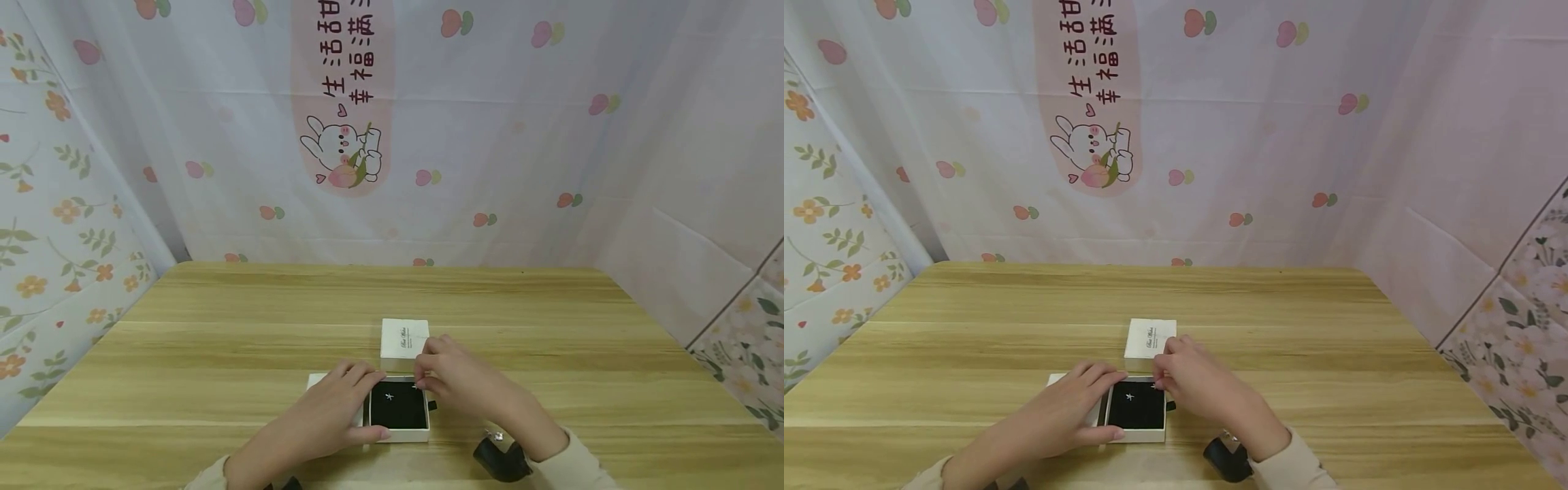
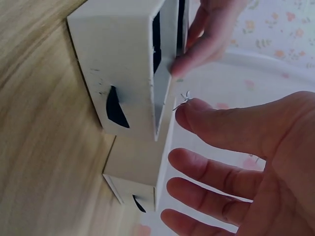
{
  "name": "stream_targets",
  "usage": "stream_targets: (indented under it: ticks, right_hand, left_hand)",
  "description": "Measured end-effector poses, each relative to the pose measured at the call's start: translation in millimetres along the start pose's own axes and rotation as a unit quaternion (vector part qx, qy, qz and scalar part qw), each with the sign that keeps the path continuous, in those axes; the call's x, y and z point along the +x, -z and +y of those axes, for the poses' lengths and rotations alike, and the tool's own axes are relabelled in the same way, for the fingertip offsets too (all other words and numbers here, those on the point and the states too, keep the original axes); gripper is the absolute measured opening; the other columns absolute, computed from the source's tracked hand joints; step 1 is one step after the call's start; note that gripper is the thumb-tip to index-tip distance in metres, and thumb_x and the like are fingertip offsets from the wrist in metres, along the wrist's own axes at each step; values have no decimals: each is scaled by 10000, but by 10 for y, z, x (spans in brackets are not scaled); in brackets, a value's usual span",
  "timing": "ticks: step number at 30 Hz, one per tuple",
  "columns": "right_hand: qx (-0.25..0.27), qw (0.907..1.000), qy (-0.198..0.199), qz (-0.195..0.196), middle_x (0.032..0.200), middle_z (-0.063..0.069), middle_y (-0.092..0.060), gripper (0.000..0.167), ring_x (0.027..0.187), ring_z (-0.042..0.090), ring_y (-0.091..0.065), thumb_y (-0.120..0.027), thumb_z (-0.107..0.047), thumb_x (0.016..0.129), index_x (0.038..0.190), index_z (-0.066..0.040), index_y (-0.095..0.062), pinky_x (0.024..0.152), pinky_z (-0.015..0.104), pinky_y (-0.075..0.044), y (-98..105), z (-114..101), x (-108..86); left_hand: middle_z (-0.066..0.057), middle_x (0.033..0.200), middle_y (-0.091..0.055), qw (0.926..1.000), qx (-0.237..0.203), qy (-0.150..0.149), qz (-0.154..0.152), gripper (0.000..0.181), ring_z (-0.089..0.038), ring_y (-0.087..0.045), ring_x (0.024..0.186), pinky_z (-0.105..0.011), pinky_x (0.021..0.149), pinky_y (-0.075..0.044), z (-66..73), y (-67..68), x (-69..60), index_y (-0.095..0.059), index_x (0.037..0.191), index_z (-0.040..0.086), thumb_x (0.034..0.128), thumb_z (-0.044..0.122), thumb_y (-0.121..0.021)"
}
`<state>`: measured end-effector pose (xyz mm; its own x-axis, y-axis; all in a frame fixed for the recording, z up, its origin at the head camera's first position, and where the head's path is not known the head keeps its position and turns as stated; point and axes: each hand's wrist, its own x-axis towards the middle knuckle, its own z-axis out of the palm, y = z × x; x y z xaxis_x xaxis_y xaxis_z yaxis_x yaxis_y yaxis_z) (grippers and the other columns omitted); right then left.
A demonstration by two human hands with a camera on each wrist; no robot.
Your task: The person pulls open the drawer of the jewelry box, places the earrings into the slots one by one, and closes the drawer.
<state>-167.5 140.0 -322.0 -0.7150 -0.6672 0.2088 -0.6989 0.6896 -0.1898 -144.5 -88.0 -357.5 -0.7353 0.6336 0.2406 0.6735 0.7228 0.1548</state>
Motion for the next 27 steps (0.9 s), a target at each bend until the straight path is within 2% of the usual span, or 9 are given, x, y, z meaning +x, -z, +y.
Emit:
stream_targets:
  ticks: [6, 14, 27]
  right_hand:
    - [121, 9999, -115, -15, 812, -94, -495, 109, 787, 74, -412, -676, -135, 829, 754, -201, -635, 672, 208, -414, -49, -8, 20]
    - [261, 9995, -150, 16, 831, -98, -492, 91, 801, 70, -402, -664, -158, 840, 776, -219, -642, 694, 216, -412, -88, -19, 22]
    - [447, 9986, -272, 14, 853, -76, -504, 67, 802, 83, -399, -678, -172, 835, 784, -214, -666, 687, 215, -399, -162, -23, 39]
  left_hand:
    - [-5, 1215, -542, 10000, -22, 49, -74, 724, -183, -479, 1092, -356, 938, -447, -3, -3, 2, -519, 1284, 76, 821, 632, -534]
    - [6, 1191, -542, 10000, 15, -14, 35, 701, -178, -478, 1079, -340, 931, -445, -11, -20, -1, -524, 1274, 71, 822, 605, -559]
    - [-2, 1192, -548, 10000, 2, 21, 11, 704, -181, -478, 1096, -348, 937, -446, 3, -5, -4, -525, 1273, 65, 819, 602, -566]
